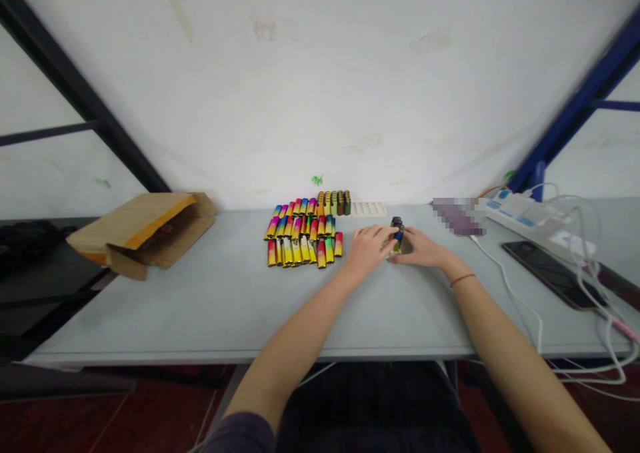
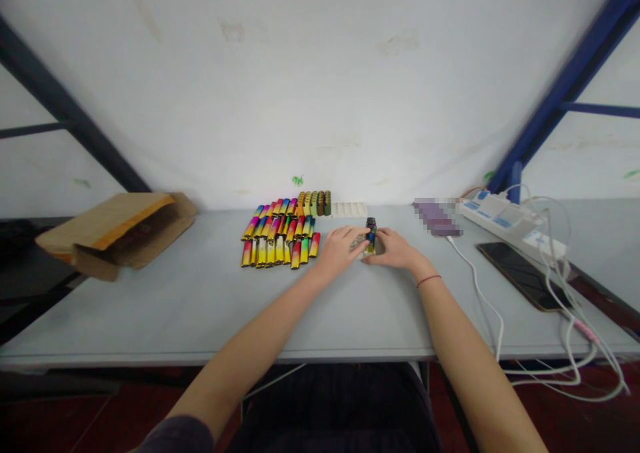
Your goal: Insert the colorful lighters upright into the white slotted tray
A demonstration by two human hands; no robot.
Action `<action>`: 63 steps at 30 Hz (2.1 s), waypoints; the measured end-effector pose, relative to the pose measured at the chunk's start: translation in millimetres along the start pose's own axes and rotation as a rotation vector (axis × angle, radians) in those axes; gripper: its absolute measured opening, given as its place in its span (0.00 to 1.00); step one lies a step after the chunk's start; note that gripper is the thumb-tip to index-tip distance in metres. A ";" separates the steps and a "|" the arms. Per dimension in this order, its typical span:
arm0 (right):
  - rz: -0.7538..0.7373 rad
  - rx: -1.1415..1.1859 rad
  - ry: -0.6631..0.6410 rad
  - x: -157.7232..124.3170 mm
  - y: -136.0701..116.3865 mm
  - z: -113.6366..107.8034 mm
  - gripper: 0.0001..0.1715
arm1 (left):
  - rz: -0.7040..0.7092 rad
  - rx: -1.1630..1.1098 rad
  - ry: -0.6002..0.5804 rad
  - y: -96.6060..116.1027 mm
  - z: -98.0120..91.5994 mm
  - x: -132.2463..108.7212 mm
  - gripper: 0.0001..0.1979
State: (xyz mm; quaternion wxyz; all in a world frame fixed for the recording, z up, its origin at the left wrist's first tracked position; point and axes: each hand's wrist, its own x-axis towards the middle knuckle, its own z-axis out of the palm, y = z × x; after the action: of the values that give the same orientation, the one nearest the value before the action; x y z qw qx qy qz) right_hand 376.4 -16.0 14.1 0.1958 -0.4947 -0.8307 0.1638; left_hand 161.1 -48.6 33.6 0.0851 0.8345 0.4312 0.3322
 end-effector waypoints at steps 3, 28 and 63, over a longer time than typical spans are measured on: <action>0.005 0.009 0.014 0.8 2.4 2.0 0.41 | 0.022 0.044 -0.017 0.5 -2.5 -0.8 0.16; 0.060 -0.024 -0.011 -1.2 -4.0 -3.5 0.43 | -0.639 0.449 -0.192 -32.8 -76.7 1.4 0.13; 0.049 -0.013 0.001 -0.5 0.1 -0.6 0.43 | -0.881 -1.043 0.214 -23.7 -53.8 15.3 0.14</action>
State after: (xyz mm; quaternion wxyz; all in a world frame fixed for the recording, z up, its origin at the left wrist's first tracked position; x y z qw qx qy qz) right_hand 377.0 -16.4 14.5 0.1888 -0.5164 -0.8192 0.1632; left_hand 117.8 -30.0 72.0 0.5593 0.3943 0.5199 0.5113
